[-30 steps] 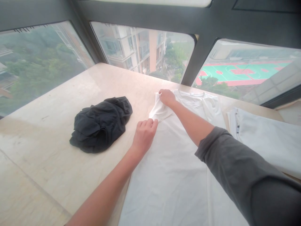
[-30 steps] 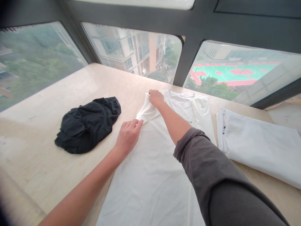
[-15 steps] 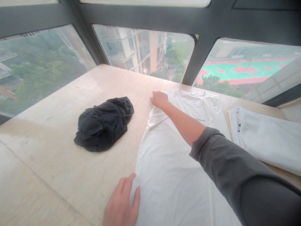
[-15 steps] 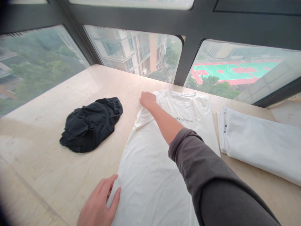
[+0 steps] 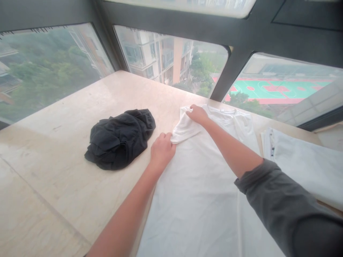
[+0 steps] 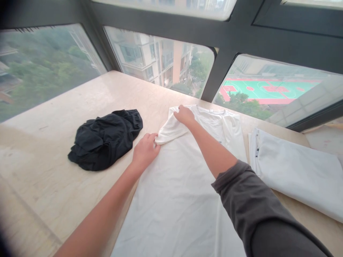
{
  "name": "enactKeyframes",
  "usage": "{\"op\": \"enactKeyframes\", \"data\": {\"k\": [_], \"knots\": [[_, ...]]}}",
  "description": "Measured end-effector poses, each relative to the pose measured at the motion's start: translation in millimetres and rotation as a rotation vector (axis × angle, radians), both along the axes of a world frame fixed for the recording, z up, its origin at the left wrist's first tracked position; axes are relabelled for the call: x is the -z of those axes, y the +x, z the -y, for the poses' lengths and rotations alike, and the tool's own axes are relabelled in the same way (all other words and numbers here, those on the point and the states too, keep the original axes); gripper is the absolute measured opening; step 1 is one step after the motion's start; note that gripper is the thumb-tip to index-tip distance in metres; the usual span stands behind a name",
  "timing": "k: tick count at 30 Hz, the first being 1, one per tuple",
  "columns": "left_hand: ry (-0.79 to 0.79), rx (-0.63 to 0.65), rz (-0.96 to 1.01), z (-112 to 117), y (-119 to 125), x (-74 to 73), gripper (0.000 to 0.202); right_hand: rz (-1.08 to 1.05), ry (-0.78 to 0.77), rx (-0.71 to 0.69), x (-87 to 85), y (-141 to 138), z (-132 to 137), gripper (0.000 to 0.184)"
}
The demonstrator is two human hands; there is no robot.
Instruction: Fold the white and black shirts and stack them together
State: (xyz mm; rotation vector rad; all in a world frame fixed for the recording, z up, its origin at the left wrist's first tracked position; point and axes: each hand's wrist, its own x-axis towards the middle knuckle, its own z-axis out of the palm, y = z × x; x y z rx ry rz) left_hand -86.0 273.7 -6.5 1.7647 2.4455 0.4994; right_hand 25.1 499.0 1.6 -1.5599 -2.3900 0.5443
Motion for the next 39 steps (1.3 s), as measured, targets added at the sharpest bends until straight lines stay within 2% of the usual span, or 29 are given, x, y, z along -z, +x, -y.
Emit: {"op": "enactKeyframes", "data": {"k": [2,5,7,9,13,15,18,20,23,25,28,30,32,35,39], "knots": [[0.006,-0.036,0.071,-8,-3,0.2,0.03,-0.094,0.094,-0.126,2.0,12,17,0.038],[0.028,-0.097,0.151,-13,-8,0.3,0.023,-0.245,0.227,-0.486,5.5,26,58,0.043],[0.059,-0.138,0.182,-15,-10,-0.2,0.018,-0.256,0.262,-0.688,8.2,29,85,0.053],[0.094,-0.172,0.192,-16,-10,-1.4,0.016,-0.227,0.287,-0.746,9.6,25,103,0.053],[0.138,-0.167,0.158,-18,-5,-3.7,0.014,-0.235,0.307,-0.62,2.2,7,103,0.03],[0.136,-0.162,0.149,-19,-5,-3.2,0.013,-0.299,0.311,-0.581,-6.0,4,96,0.028],[0.133,-0.173,0.143,-19,-9,-0.3,0.011,-0.371,0.308,-0.592,-16.7,14,90,0.029],[0.157,-0.151,0.127,-17,-11,2.5,0.01,-0.351,0.239,-0.652,-18.9,26,90,0.028],[0.194,-0.074,0.067,-14,-12,6.3,0.01,-0.303,0.028,-0.715,-14.1,39,85,0.026],[0.217,-0.009,0.02,-13,-11,7.9,0.013,-0.317,-0.042,-0.608,-7.6,36,70,0.024],[0.253,0.132,-0.037,-14,-10,8.9,0.022,-0.278,0.048,-0.274,2.7,14,31,0.025],[0.255,0.235,-0.099,-15,-10,9.2,0.026,-0.178,0.086,-0.121,8.4,-6,3,0.029],[0.245,0.328,-0.186,-15,-13,9.7,0.025,-0.106,0.07,-0.081,12.7,-24,-20,0.034],[0.22,0.423,-0.301,-11,-17,10.6,0.018,-0.081,0.046,-0.117,16.4,-44,-42,0.033],[0.176,0.421,-0.355,-4,-21,11.2,0.018,-0.085,0.064,-0.091,20.1,-50,-49,0.03]]}}
